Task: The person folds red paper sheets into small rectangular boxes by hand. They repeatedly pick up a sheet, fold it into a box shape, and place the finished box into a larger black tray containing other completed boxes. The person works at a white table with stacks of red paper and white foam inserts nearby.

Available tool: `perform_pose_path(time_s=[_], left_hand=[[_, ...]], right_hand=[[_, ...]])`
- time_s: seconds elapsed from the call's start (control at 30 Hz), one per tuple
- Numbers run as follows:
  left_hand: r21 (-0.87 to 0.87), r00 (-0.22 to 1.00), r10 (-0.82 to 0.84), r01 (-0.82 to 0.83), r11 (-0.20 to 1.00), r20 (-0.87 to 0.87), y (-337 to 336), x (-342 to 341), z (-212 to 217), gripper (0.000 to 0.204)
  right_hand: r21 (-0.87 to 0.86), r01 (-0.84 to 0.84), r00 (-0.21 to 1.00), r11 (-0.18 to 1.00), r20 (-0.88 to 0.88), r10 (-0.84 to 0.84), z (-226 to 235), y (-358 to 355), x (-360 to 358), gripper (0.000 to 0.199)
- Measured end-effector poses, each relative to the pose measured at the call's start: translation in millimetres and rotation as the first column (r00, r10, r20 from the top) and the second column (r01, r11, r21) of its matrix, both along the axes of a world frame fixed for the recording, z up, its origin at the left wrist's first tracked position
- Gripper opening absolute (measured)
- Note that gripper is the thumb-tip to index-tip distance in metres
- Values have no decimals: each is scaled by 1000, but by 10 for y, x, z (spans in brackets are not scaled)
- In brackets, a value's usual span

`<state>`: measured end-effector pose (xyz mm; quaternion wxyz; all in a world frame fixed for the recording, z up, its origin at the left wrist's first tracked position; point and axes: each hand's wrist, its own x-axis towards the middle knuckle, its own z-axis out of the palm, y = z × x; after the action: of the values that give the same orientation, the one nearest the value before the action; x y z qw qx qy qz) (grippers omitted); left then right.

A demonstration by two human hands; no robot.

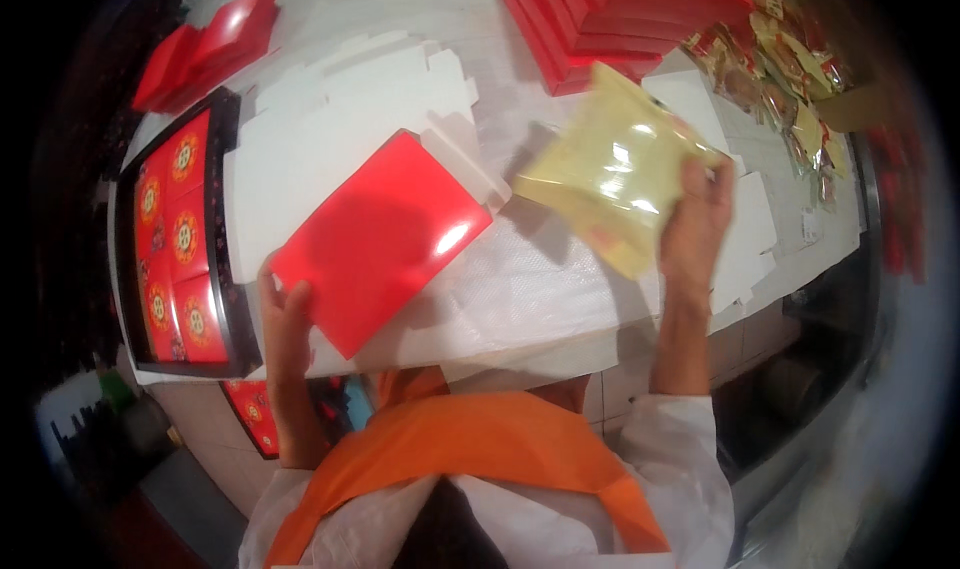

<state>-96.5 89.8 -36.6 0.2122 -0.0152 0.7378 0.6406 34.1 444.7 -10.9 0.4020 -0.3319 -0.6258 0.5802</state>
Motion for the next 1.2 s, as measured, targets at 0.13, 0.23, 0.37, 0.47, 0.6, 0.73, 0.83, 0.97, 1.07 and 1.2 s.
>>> perform_pose_path(time_s=[0.13, 0.23, 0.37, 0.47, 0.6, 0.73, 0.83, 0.97, 1.07, 1.2], left_hand=[[-29, 999, 32, -32, 999, 0, -155, 148, -12, 60], [30, 996, 83, -84, 996, 40, -174, 206, -13, 54], [77, 995, 76, -81, 994, 63, -184, 237, -74, 52], [140, 994, 74, -85, 986, 81, -179, 251, -115, 52], [197, 993, 99, -111, 974, 69, -209, 262, -185, 53], [248, 993, 77, -96, 964, 84, -198, 292, -194, 53], [278, 989, 86, -116, 954, 116, -199, 314, -208, 52], [317, 984, 112, -152, 936, 140, -174, 320, -202, 51], [302, 979, 126, -170, 938, 157, -143, 329, -180, 50], [329, 983, 128, -166, 930, 135, -156, 352, -232, 51]], right_hand=[[82, -300, 941, 951, -142, 309, -182, -433, -656, 17], [181, -465, 868, 866, -99, 487, -309, -532, -902, 17], [-1, -412, 911, 911, -21, 411, -429, -583, -964, 14], [-91, -413, 906, 906, 65, 419, -407, -732, -887, 12], [-2, -526, 842, 850, 135, 522, -423, -645, -776, 12], [255, -465, 882, 848, 218, 418, -530, -545, -752, 12], [209, -450, 885, 868, 235, 401, -594, -633, -724, 11], [404, -549, 836, 732, 271, 477, -639, -659, -651, 12], [382, -637, 770, 669, 351, 533, -601, -643, -609, 14], [213, -643, 765, 736, 214, 607, -531, -681, -579, 15]])
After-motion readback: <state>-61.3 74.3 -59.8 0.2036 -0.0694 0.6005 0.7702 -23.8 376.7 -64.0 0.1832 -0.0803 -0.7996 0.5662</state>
